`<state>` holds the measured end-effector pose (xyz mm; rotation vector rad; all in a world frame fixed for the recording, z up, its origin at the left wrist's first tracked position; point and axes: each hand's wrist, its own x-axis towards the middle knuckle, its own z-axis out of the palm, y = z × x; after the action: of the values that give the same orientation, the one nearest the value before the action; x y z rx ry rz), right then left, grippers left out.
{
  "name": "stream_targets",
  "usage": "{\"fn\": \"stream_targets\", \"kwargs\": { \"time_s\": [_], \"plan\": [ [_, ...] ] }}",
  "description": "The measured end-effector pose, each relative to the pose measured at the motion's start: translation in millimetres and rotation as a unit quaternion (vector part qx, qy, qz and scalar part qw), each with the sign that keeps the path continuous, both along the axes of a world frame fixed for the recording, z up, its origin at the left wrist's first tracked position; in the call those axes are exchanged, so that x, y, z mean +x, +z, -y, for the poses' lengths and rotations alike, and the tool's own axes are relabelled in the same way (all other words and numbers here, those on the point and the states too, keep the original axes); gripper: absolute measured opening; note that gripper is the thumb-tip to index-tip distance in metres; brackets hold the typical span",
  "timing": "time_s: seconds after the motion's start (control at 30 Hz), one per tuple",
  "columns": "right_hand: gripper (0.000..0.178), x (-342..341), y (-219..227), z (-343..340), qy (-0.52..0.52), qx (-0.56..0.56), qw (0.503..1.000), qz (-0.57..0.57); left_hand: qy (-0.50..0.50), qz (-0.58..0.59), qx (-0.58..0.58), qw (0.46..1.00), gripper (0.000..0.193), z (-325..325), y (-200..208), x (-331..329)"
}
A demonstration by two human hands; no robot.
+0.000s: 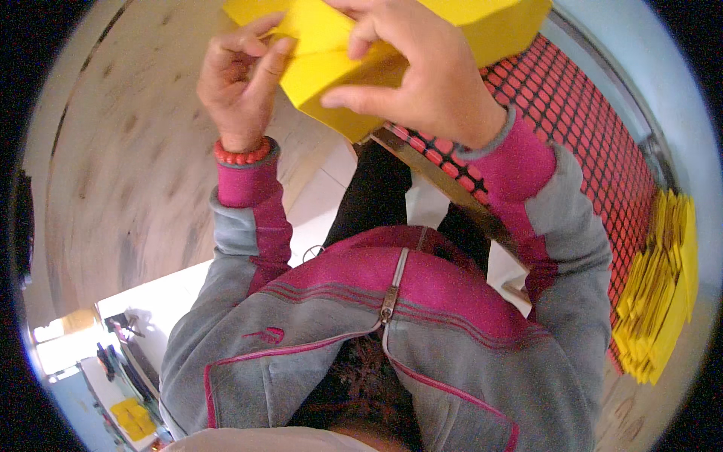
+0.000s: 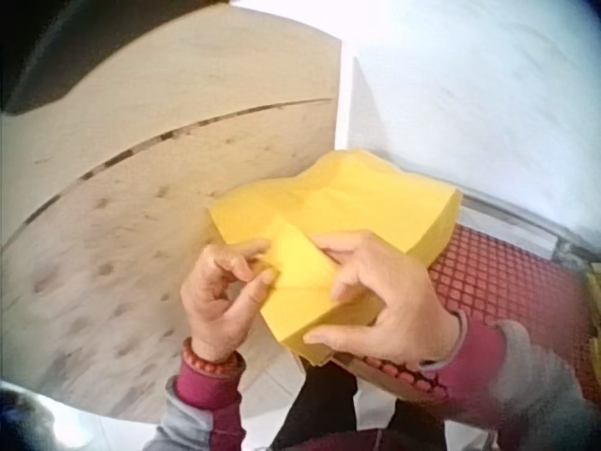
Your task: The person folds yellow paper sheets by hand on a patterned table. They repeatedly fold, crease, and stack the sheets into a neat pile.
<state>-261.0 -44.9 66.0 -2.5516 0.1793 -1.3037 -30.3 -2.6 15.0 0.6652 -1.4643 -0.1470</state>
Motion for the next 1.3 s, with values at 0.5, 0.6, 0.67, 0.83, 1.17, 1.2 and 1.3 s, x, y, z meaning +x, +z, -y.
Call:
{"fn": "stream_targets", "kwargs": {
  "time_s": [0.5, 0.6, 0.67, 0.83, 1.17, 1.2, 1.3],
  "plan": [
    [0.016, -84.3, -91.2, -124.2, 0.150, 0.480, 0.846, -0.178, -0.127, 0.059, 0.088, 0.986, 0.020, 5.7, 3.5, 40.3],
    [0.019, -87.0, -164.1, -106.0, -0.072, 0.373, 0.901, -0.209, -0.084, 0.051, 0.140, 0.985, 0.021, 5.0, 4.9, 50.6],
    [0.024, -93.5, -203.4, -98.1, -0.248, 0.293, 0.901, -0.201, -0.098, 0.054, 0.150, 0.982, 0.023, 5.9, 4.4, 51.2],
    [0.034, -114.2, -256.4, -66.4, -0.513, 0.008, 0.841, -0.172, -0.124, 0.114, 0.166, 0.972, 0.025, -2.4, 15.7, 33.5],
    [0.039, -133.7, -302.2, -50.4, -0.571, 0.006, 0.787, -0.233, -0.142, 0.171, 0.160, 0.962, 0.023, -10.8, 38.1, 12.4],
    [0.041, -131.5, -304.6, -51.1, -0.557, 0.028, 0.805, -0.205, -0.155, 0.167, 0.155, 0.961, 0.022, -10.8, 37.5, 12.6],
    [0.042, -132.2, -304.3, -51.4, -0.560, 0.034, 0.789, -0.251, -0.172, 0.163, 0.155, 0.959, 0.020, -9.6, 37.5, 12.3]
  ]
}}
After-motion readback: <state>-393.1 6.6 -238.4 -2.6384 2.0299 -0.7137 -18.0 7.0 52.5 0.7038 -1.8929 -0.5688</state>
